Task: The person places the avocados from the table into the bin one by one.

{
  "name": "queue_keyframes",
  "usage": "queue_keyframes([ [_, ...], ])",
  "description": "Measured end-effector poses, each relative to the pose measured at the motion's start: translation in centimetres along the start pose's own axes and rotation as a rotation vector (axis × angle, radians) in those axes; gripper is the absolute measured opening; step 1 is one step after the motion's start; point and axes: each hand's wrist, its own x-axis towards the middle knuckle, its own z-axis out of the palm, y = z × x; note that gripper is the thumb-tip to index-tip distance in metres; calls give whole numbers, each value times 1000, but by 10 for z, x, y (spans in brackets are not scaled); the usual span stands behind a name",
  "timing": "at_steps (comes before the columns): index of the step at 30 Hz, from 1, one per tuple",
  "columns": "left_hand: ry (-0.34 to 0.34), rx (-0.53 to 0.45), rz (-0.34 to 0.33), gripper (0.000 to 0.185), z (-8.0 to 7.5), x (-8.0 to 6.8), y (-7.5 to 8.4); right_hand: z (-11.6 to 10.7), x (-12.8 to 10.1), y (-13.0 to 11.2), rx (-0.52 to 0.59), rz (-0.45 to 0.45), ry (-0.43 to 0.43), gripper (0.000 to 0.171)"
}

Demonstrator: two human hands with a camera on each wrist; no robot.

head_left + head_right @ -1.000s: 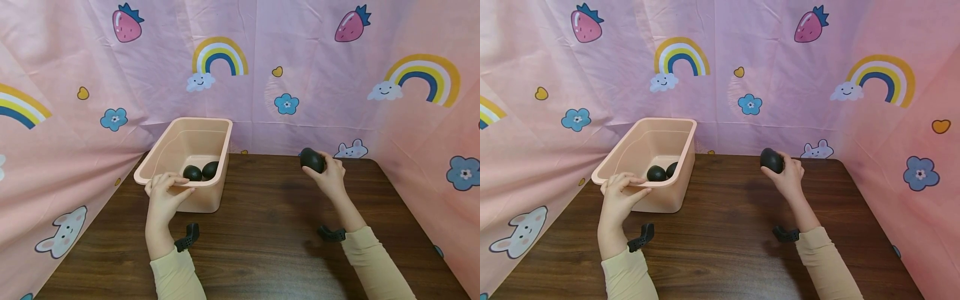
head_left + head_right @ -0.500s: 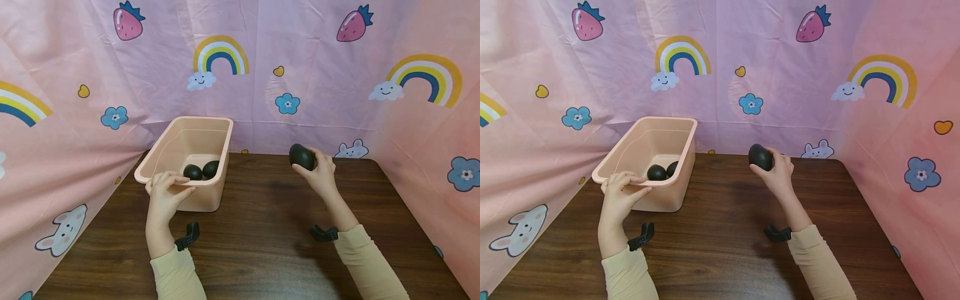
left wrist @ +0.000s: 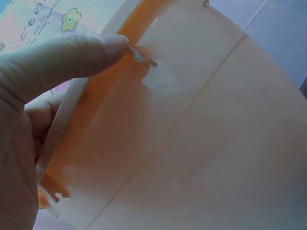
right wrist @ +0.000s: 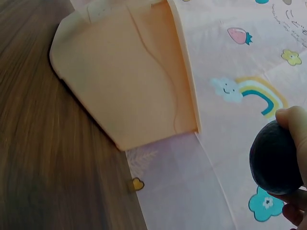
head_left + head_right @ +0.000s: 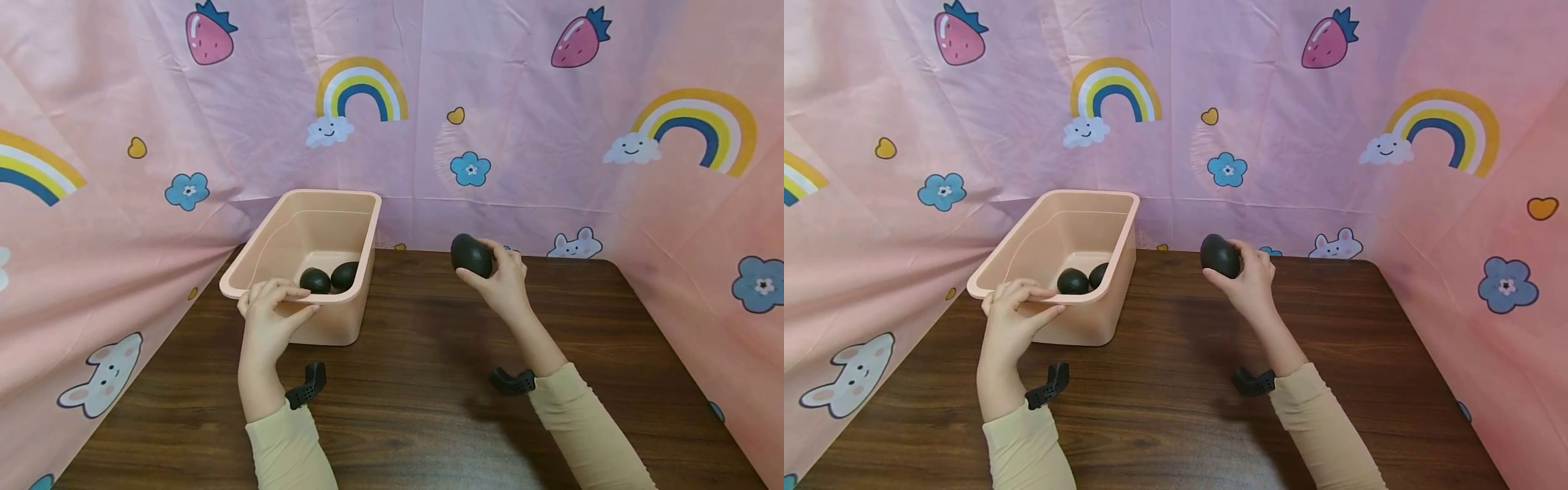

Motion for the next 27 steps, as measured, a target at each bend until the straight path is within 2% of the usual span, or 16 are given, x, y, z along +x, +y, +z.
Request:
queue_keyframes([
  [13, 10, 11, 15, 27, 0, 0, 0, 22, -1, -22, 33, -33, -49, 68],
  [27, -4, 4, -11, 27, -2, 0, 3, 45, -2, -45, 48, -68, -88, 68],
])
